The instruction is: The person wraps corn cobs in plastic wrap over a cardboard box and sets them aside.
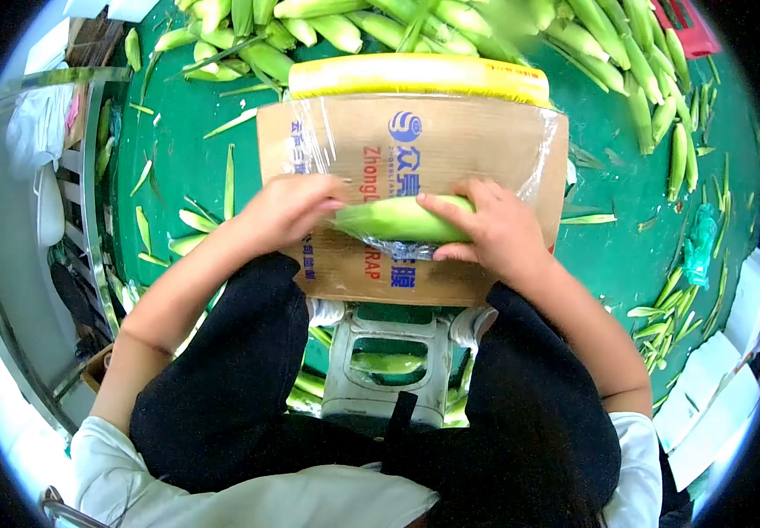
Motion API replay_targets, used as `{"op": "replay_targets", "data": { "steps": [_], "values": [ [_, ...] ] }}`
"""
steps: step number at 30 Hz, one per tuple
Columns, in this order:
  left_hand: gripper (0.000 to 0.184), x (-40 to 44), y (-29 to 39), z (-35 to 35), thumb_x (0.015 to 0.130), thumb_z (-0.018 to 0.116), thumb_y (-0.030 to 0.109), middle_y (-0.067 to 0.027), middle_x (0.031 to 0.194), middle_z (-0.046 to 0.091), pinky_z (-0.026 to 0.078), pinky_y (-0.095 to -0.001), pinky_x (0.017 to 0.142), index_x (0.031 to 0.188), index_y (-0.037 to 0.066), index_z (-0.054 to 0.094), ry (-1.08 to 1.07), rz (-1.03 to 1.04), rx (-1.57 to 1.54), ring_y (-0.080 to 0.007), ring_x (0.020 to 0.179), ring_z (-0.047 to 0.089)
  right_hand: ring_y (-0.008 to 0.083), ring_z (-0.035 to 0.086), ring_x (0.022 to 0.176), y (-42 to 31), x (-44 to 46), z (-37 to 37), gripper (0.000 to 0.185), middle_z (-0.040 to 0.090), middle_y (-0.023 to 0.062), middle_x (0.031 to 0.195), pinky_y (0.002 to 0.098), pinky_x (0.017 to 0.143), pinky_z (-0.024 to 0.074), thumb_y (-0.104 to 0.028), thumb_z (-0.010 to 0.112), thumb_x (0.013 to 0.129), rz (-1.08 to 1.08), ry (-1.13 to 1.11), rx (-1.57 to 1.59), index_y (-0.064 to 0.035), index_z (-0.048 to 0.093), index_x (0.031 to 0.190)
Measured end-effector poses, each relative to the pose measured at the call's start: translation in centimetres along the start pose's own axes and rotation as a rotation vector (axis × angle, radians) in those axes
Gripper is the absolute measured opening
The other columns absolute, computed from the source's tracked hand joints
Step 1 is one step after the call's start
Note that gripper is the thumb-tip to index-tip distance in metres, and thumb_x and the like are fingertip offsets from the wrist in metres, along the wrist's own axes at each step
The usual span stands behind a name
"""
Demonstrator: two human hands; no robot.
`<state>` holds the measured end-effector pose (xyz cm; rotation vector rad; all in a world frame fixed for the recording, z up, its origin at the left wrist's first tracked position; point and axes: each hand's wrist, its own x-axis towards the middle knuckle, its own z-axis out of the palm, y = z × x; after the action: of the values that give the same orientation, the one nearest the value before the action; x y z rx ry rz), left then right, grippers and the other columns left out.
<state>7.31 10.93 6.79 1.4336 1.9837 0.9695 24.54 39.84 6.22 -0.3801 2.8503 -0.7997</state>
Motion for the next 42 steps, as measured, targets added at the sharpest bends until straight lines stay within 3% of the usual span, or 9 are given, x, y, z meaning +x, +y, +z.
{"op": "replay_targets", "data": {
  "steps": [5,10,15,22,29,33,35,37,42],
  "values": [
    [0.017,8.4,-4.7,3.6,0.087,0.074,0.023,-0.0067,0.103,0.063,0.055,-0.0440,0.076,0.096,0.012,0.065,-0.053,0.310,0.331,-0.0305,0.095,0.065,0.0318,0.056,0.119,0.6,2.5,0.6,0.037,0.063,0.0116,0.130,0.0488,0.103,0.0433,-0.038,0.071,0.091,0.038,0.161,-0.142,-0.0206,0.074,0.123],
    [0.047,17.8,-7.3,-3.7,0.090,0.077,0.034,-0.0107,0.088,0.074,0.055,-0.0393,0.074,0.130,0.014,0.064,-0.112,-0.298,0.208,-0.0244,0.080,0.071,0.0342,0.067,0.107,4.3,10.0,-2.4,0.030,0.069,0.0164,0.118,0.0472,0.087,0.0545,-0.034,0.068,0.095,0.226,0.261,-0.327,-0.0120,0.071,0.116],
    [0.030,19.2,-2.9,-7.4,0.101,0.064,0.030,-0.0053,0.092,0.071,0.052,-0.0328,0.067,0.112,0.002,0.069,0.212,-0.393,0.100,-0.0144,0.078,0.063,0.0352,0.071,0.095,-0.2,11.0,0.9,0.061,0.072,0.0173,0.097,0.0481,0.089,0.0553,-0.054,0.069,0.092,0.012,0.426,-0.372,-0.0067,0.065,0.130],
    [0.045,20.6,-3.0,2.8,0.107,0.054,0.043,-0.0077,0.145,0.063,0.032,-0.0413,0.122,0.142,0.015,0.063,-0.249,0.027,-0.532,-0.0187,0.139,0.052,0.0328,0.073,0.094,0.5,11.4,-1.0,0.057,0.074,0.0188,0.096,0.0445,0.085,0.0580,-0.040,0.087,0.070,0.121,-0.084,-0.149,-0.0007,0.071,0.108],
    [0.057,17.6,-3.8,6.5,0.102,0.052,0.052,0.0012,0.172,0.026,0.015,-0.0605,0.127,0.157,0.037,0.045,-0.274,0.632,0.497,-0.0213,0.158,0.026,0.0259,0.067,0.117,-1.6,7.3,0.9,0.083,0.070,0.0204,0.129,0.0385,0.102,0.0509,-0.056,0.078,0.084,0.075,-1.126,0.982,-0.0026,0.057,0.143],
    [0.055,17.1,-4.1,7.0,0.101,0.054,0.048,0.0008,0.172,0.028,0.013,-0.0597,0.128,0.155,0.038,0.047,-0.268,0.642,0.541,-0.0203,0.159,0.023,0.0298,0.063,0.125,-2.9,-0.4,-3.1,0.084,0.065,0.0200,0.139,0.0393,0.107,0.0492,-0.040,0.085,0.083,-0.344,-0.985,1.204,-0.0029,0.052,0.150],
    [0.057,15.7,-3.8,7.6,0.102,0.052,0.045,-0.0010,0.171,0.028,0.013,-0.0596,0.128,0.157,0.032,0.045,-0.242,0.560,0.554,-0.0209,0.159,0.022,0.0242,0.069,0.110,1.7,-7.2,-9.0,0.092,0.068,0.0201,0.132,0.0385,0.097,0.0559,-0.044,0.090,0.076,-0.069,-0.629,1.225,0.0051,0.053,0.144],
    [0.063,14.4,-3.0,8.0,0.103,0.050,0.044,-0.0056,0.172,0.027,0.012,-0.0593,0.128,0.160,0.020,0.040,-0.238,0.500,0.554,-0.0228,0.160,0.021,0.0231,0.071,0.081,0.1,-16.4,-11.9,0.098,0.068,0.0178,0.107,0.0337,0.068,0.0596,-0.066,0.090,0.064,0.803,0.069,1.434,0.0067,0.059,0.122],
    [0.072,11.0,-0.5,9.2,0.101,0.050,0.053,-0.0084,0.172,0.026,0.011,-0.0579,0.128,0.161,0.014,0.038,-0.266,0.355,0.464,-0.0237,0.160,0.020,0.0317,0.069,0.107,1.0,-44.1,0.9,0.087,0.067,0.0186,0.126,0.0395,0.089,0.0575,-0.060,0.075,0.079,1.343,-0.278,0.619,-0.0013,0.055,0.139]
  ]
}}
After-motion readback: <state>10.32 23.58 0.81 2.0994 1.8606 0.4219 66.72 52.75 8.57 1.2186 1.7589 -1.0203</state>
